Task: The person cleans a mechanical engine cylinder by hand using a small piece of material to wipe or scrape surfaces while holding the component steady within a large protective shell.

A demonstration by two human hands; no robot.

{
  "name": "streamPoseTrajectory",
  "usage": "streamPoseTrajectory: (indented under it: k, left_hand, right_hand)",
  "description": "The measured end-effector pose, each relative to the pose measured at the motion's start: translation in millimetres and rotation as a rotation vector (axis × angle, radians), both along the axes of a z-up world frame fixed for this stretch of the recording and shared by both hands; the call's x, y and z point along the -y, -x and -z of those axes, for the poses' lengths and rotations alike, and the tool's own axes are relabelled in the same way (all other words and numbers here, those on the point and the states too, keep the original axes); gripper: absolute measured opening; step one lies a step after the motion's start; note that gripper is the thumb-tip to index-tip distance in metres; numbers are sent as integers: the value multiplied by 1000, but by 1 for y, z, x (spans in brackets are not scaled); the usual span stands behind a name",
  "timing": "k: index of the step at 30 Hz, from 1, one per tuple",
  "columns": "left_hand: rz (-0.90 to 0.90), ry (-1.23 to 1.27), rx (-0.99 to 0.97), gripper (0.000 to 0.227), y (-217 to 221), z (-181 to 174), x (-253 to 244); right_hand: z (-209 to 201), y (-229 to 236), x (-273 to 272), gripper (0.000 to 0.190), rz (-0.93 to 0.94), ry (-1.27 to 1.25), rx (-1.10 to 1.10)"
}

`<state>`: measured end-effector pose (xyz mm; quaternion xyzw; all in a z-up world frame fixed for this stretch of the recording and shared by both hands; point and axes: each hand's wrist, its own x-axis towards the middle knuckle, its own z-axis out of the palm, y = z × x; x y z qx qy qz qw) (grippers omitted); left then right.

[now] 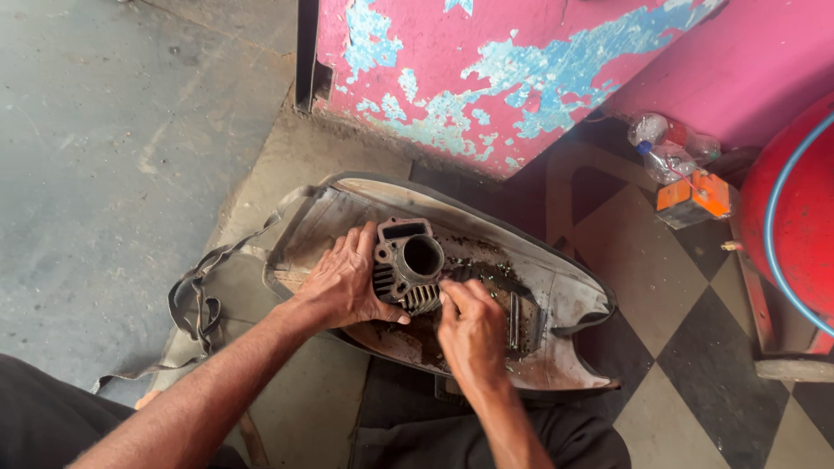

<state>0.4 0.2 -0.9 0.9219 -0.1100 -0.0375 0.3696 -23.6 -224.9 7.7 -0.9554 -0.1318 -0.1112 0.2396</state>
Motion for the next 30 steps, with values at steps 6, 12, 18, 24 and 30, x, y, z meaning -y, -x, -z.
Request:
streamPoseTrajectory:
  k: [6, 12, 18, 24, 30]
  left_hand:
    - [1, 40, 4, 146, 1, -2, 1]
    - [12, 22, 14, 146, 1, 2, 1]
    - [1, 7, 17, 150, 0, 0, 0]
    - [-1, 30, -7, 144, 1, 1, 0]
    - [-4, 19, -22, 145, 2, -4, -1]
  right_hand:
    - [6, -12, -7, 19, 123, -4, 1]
    - [-9, 13, -12, 18, 42, -12, 2]
    - [-24, 7, -16, 20, 83, -29, -65]
    - [-20, 18, -28, 20, 92, -115, -125]
    - [-31, 17, -18, 20, 38, -28, -35]
